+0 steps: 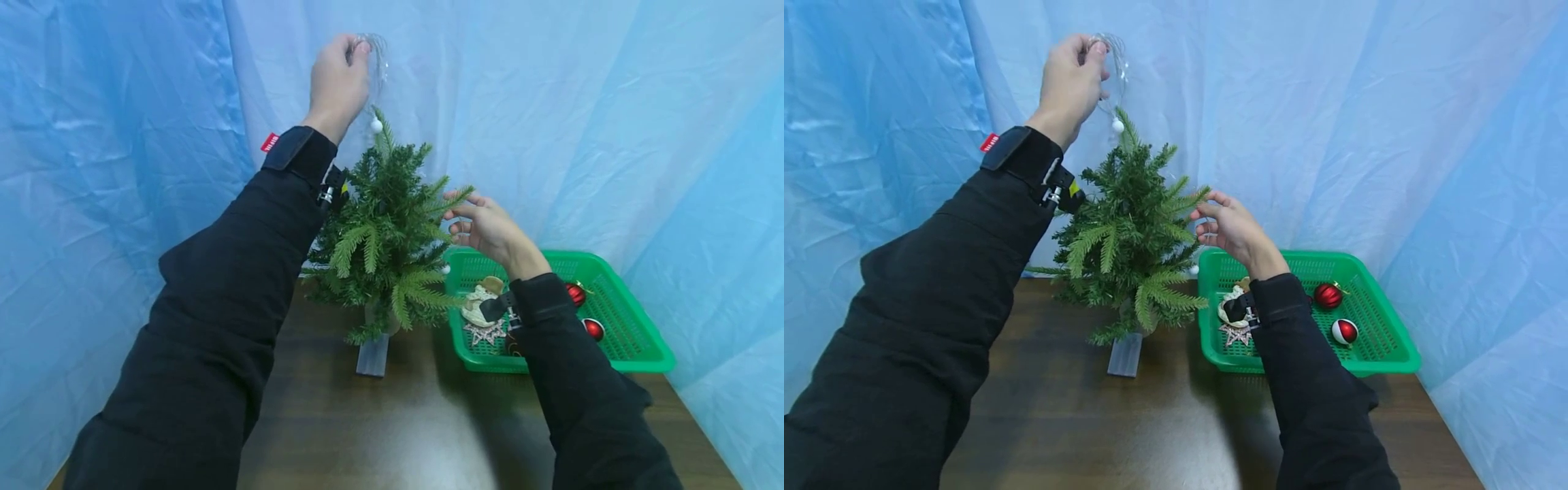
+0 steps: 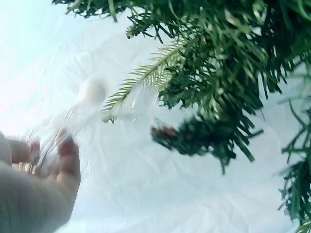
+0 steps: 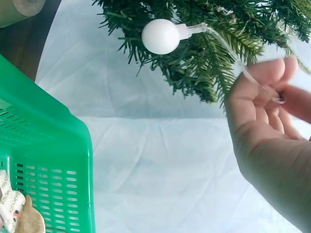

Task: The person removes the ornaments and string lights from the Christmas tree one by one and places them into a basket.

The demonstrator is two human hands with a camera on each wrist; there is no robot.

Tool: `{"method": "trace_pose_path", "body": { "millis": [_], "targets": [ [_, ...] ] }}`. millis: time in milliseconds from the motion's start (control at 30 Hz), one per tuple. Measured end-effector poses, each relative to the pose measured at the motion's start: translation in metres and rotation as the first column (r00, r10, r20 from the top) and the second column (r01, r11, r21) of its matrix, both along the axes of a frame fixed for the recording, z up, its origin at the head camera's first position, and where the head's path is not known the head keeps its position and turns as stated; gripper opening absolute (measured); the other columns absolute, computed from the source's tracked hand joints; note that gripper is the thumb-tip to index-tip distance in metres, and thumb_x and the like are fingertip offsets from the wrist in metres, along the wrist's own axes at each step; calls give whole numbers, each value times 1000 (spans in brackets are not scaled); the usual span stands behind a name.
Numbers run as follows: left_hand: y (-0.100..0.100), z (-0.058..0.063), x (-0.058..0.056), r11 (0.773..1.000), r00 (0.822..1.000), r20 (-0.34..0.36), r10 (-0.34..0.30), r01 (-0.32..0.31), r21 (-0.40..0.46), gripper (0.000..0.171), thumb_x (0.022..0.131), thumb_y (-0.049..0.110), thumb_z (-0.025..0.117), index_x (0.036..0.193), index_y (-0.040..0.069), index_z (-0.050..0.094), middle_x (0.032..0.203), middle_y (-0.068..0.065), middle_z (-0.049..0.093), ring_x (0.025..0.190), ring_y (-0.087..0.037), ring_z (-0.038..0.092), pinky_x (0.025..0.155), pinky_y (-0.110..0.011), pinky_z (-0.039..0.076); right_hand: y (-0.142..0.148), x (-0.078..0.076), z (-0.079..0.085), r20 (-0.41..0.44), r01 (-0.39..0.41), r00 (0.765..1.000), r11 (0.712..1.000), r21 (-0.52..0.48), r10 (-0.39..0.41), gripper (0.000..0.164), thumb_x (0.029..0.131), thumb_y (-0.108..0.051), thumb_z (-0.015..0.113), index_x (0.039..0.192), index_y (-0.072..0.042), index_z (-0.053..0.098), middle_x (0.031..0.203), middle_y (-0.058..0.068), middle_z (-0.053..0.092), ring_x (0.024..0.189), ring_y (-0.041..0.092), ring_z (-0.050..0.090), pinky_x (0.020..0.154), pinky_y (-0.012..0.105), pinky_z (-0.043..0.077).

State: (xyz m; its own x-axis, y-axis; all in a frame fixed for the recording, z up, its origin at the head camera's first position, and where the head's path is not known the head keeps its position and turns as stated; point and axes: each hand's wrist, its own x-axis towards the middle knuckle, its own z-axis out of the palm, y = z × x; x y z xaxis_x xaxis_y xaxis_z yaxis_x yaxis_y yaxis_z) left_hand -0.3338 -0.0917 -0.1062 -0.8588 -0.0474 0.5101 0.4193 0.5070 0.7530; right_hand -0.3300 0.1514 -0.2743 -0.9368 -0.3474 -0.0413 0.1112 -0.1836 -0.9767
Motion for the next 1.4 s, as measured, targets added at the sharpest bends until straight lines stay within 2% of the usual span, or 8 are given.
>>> {"method": "trace_pose_path", "body": {
  "millis": [100, 233, 333, 467, 633, 900, 1200, 1400],
  "targets": [
    [-3, 2, 2, 995, 997, -70, 42, -35, 93, 36, 111, 27, 39, 137, 9, 57, 93, 4, 53, 78, -6, 52, 77, -21, 41, 0, -2, -1, -17, 38, 999, 998, -52, -38, 26, 110, -13, 43, 136, -14, 50, 100, 8, 57, 69, 18, 56, 65, 31, 50],
    [-7, 6, 4, 967, 993, -115, -21, 50, 250, 36, 111, 22, 40, 140, 7, 55, 121, -6, 62, 110, -12, 64, 90, -19, 49, 1, -3, -2, -33, 82, 996, 985, -153, -88, 17, 110, -12, 42, 123, -19, 51, 103, 10, 53, 70, 20, 56, 68, 33, 52],
    [-7, 9, 7, 904, 983, -143, -115, 163, 395, 36, 110, 18, 42, 142, 5, 53, 138, -10, 58, 123, -15, 61, 95, -20, 50, 2, -4, -2, -31, 102, 993, 967, -231, -112, 12, 110, -12, 41, 116, -19, 48, 99, 8, 50, 71, 21, 58, 71, 34, 55],
    [-3, 12, 13, 829, 966, -144, -215, 258, 497, 37, 109, 15, 44, 144, 5, 52, 141, -12, 57, 123, -18, 61, 94, -22, 51, 5, -5, -2, -34, 103, 993, 956, -276, -116, 8, 110, -11, 42, 111, -18, 45, 93, 6, 49, 76, 22, 63, 83, 37, 57],
    [3, 12, 19, 832, 948, -135, -289, 318, 455, 38, 109, 14, 45, 145, 4, 51, 141, -12, 57, 123, -20, 62, 95, -24, 52, 9, -2, -2, -59, 86, 993, 957, -278, -106, 4, 108, -12, 49, 110, -15, 48, 94, 5, 57, 84, 24, 67, 93, 41, 55],
    [19, 17, 26, 822, 920, -126, -371, 388, 416, 35, 108, 13, 47, 141, 3, 54, 139, -11, 59, 121, -20, 63, 94, -25, 53, 27, 4, -8, -70, 114, 987, 935, -336, -145, 7, 106, -12, 54, 109, -10, 49, 104, 8, 67, 89, 26, 70, 95, 45, 55],
    [42, 13, 38, 798, 844, -119, -523, 534, 279, 34, 108, 11, 48, 140, 0, 54, 135, -13, 60, 120, -22, 64, 93, -27, 53, 50, 18, -25, -56, 96, 991, 933, -348, -123, 6, 106, -11, 54, 109, -10, 48, 104, 8, 68, 96, 27, 69, 103, 47, 49],
    [58, 13, 57, 759, 801, -83, -593, 590, 273, 33, 108, 11, 49, 138, -1, 55, 132, -13, 63, 115, -21, 66, 91, -26, 54, 61, 34, -33, -91, 67, 990, 916, -395, -111, 6, 105, -11, 56, 108, -10, 50, 105, 9, 68, 99, 30, 69, 100, 48, 51]
  ]
}}
